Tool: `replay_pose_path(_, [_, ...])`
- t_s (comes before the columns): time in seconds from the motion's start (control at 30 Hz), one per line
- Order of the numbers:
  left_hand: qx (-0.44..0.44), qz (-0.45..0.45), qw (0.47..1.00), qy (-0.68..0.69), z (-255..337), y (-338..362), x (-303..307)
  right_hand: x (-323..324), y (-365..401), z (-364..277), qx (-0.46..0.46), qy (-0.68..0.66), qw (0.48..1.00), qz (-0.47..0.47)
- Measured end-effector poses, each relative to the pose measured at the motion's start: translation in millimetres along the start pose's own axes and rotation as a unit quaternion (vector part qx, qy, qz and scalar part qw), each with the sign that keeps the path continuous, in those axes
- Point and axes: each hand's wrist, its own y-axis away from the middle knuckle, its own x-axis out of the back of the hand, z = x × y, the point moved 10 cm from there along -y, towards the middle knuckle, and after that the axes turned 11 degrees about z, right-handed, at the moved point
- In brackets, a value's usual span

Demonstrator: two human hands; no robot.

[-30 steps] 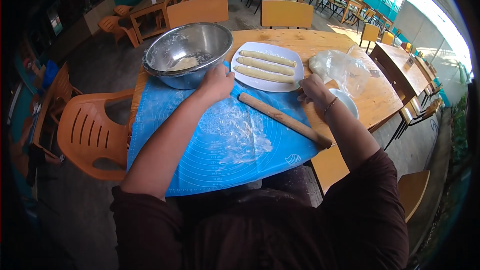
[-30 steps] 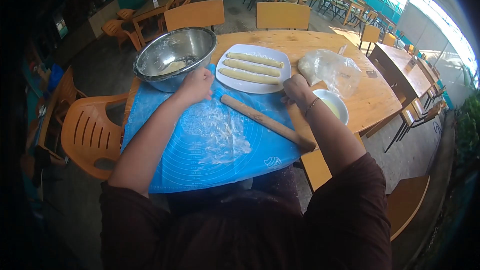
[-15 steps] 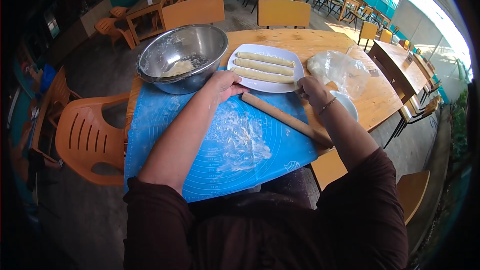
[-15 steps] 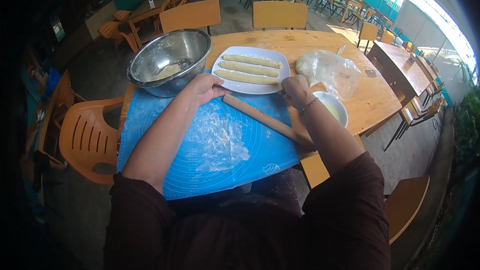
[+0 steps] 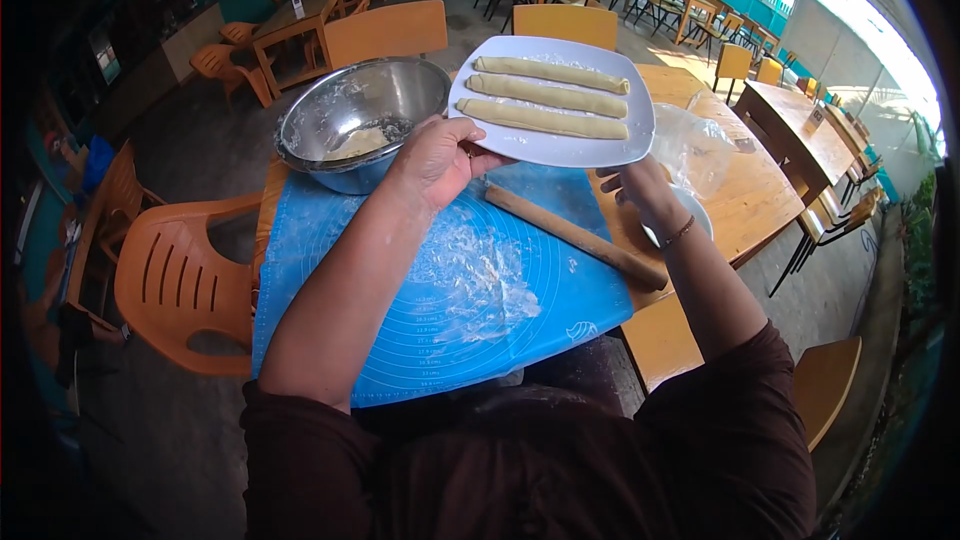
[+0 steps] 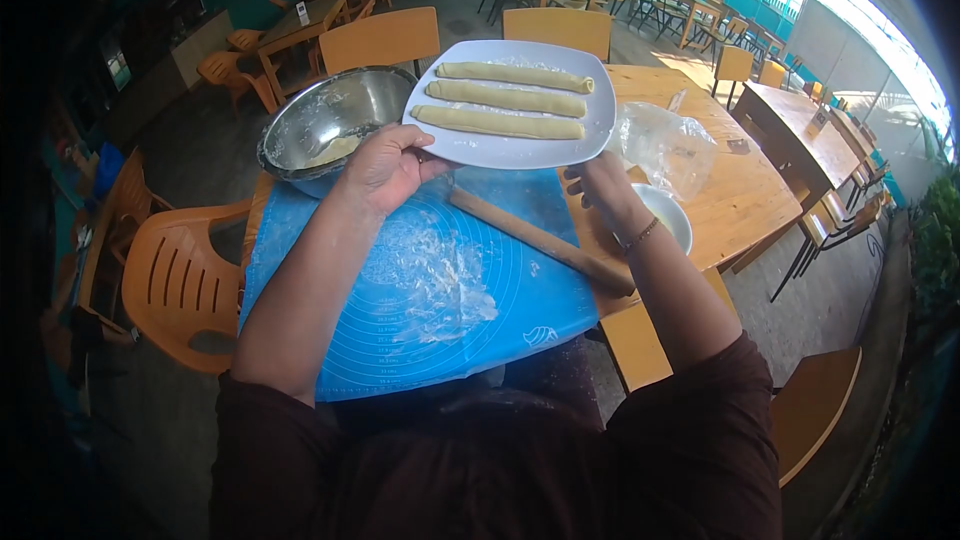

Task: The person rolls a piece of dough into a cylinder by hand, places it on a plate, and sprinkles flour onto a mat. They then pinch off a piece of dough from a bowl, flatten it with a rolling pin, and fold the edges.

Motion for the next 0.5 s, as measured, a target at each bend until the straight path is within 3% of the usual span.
replay_pose_path(0.03, [-0.002,0.0,1.0,-0.001,4,6,-2,-7,-9,11,0.002,-0.001,1.0,0.0])
replay_pose_path(0.07, [-0.001,0.012,1.0,0.001,8,11,-2,-18,-20,1,0.187,0.128,0.974,0.031])
replay_pose_path(0.1, [0.0,0.024,1.0,0.004,10,16,0,-31,-15,-15,0.361,0.251,0.896,0.06])
replay_pose_path(0.13, [-0.003,0.024,1.0,0.002,11,19,1,-44,-18,-30,0.351,0.231,0.908,0.001])
replay_pose_path(0.17, [-0.009,0.023,1.0,-0.003,14,22,2,-50,-31,-24,0.354,0.229,0.907,0.002])
replay_pose_path(0.23, [-0.021,0.024,0.999,-0.009,19,29,5,-61,-32,-32,0.542,0.234,0.8,0.107])
replay_pose_path(0.27, [-0.03,0.021,0.999,-0.012,22,33,7,-66,-38,-37,0.566,0.235,0.781,0.118])
replay_pose_path(0.5, [-0.056,0.054,0.996,-0.042,35,57,25,-115,-98,-33,0.447,0.303,0.842,-0.011])
